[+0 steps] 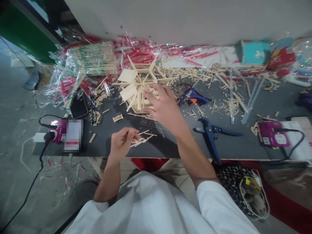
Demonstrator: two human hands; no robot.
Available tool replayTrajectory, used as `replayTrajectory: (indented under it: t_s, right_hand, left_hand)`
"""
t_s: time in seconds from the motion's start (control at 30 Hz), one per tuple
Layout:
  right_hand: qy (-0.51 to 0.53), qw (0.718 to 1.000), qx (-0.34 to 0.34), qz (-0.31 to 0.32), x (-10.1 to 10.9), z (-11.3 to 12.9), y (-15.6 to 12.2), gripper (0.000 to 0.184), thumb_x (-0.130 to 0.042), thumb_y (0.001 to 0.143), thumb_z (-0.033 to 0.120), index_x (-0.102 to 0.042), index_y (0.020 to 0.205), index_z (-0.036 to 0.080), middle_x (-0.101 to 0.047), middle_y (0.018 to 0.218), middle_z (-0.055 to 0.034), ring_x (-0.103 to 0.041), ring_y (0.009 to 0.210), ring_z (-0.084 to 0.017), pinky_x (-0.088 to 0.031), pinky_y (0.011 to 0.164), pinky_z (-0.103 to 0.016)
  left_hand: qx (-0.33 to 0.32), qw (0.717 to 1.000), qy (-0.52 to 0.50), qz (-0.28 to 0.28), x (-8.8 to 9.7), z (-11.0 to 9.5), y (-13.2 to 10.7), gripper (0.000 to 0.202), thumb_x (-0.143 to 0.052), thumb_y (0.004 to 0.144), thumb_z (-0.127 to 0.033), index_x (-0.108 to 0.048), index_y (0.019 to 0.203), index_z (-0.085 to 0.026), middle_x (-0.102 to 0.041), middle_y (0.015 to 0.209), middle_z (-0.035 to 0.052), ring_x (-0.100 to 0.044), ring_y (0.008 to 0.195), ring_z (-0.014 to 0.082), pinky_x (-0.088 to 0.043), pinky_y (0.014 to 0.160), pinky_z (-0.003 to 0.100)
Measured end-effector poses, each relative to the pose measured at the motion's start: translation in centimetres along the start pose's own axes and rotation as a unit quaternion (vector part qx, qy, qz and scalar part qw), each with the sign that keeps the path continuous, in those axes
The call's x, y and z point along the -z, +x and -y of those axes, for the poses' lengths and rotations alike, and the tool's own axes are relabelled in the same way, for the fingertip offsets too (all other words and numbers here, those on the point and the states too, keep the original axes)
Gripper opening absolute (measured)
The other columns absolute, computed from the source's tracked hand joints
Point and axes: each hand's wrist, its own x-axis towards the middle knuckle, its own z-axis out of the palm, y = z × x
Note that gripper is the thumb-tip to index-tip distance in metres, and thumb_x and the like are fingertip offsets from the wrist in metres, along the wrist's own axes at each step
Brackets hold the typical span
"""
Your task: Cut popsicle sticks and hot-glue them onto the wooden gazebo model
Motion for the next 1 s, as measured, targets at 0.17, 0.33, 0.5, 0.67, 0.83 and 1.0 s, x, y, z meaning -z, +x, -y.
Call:
replayTrajectory:
  t_s: [0.17,0.33,0.5,0.67,0.83,1.0]
  right_hand:
    - [0.004,1.000,0.002,0.004,-0.4,0.5,0.0,0.056,-0.069,0.094,0.034,-0.055,0.149,0.030,-0.052,0.149,-0.0150,-0.049,0.136,-0.039,-0.041,0.116,-0.064]
    - [0.005,1.000,-0.007,0.001,-0.8,0.5,-0.2,0.057,-0.069,0.095,0.037,-0.056,0.148,0.023,-0.052,0.150,-0.0165,-0.047,0.137,-0.037,-0.039,0.118,-0.059]
    - [0.023,1.000,-0.003,-0.015,-1.5,0.1,-0.4,0.055,-0.066,0.097,0.034,-0.052,0.150,0.027,-0.055,0.147,-0.0138,-0.049,0.136,-0.034,-0.041,0.117,-0.057]
    - [0.036,0.999,0.010,-0.036,-2.0,-0.3,-0.6,0.036,-0.062,0.099,0.033,-0.062,0.134,0.025,-0.058,0.145,-0.0146,-0.051,0.135,-0.032,-0.042,0.116,-0.055]
    - [0.040,0.998,0.008,-0.049,-2.1,-0.2,-0.8,0.041,-0.062,0.099,0.033,-0.060,0.139,0.028,-0.059,0.145,-0.0148,-0.051,0.136,-0.032,-0.042,0.115,-0.056]
    - [0.045,0.998,0.016,-0.047,-2.2,-0.3,-1.0,0.038,-0.062,0.100,0.035,-0.061,0.137,0.029,-0.057,0.147,-0.0141,-0.050,0.139,-0.031,-0.041,0.116,-0.056]
  left_hand:
    - [-0.090,0.993,0.079,-0.017,1.7,-2.0,1.8,0.031,-0.053,0.106,-0.039,-0.074,0.096,-0.019,-0.077,0.073,0.0014,-0.066,0.053,0.0098,-0.051,0.058,0.020]
    - [-0.168,0.964,0.197,-0.061,4.0,-5.0,6.1,0.023,-0.061,0.102,-0.035,-0.075,0.093,-0.019,-0.076,0.079,0.0013,-0.062,0.061,0.0111,-0.048,0.066,0.023]
    - [-0.197,0.943,0.267,0.010,4.8,-6.0,11.7,0.018,-0.066,0.097,-0.030,-0.077,0.105,-0.019,-0.073,0.101,0.0058,-0.061,0.071,0.0163,-0.051,0.083,0.033]
    - [-0.203,0.938,0.270,0.079,4.1,-5.2,15.0,0.015,-0.071,0.094,-0.027,-0.077,0.105,-0.018,-0.072,0.105,0.0080,-0.065,0.089,0.0227,-0.050,0.095,0.038]
    - [-0.215,0.925,0.290,0.116,3.8,-4.9,16.2,0.015,-0.068,0.097,-0.031,-0.077,0.099,-0.019,-0.073,0.103,0.0071,-0.066,0.094,0.0234,-0.051,0.094,0.035]
    - [-0.210,0.916,0.308,0.145,3.7,-5.6,17.3,0.012,-0.068,0.094,-0.023,-0.079,0.091,-0.019,-0.073,0.097,0.0060,-0.067,0.091,0.0228,-0.051,0.093,0.035]
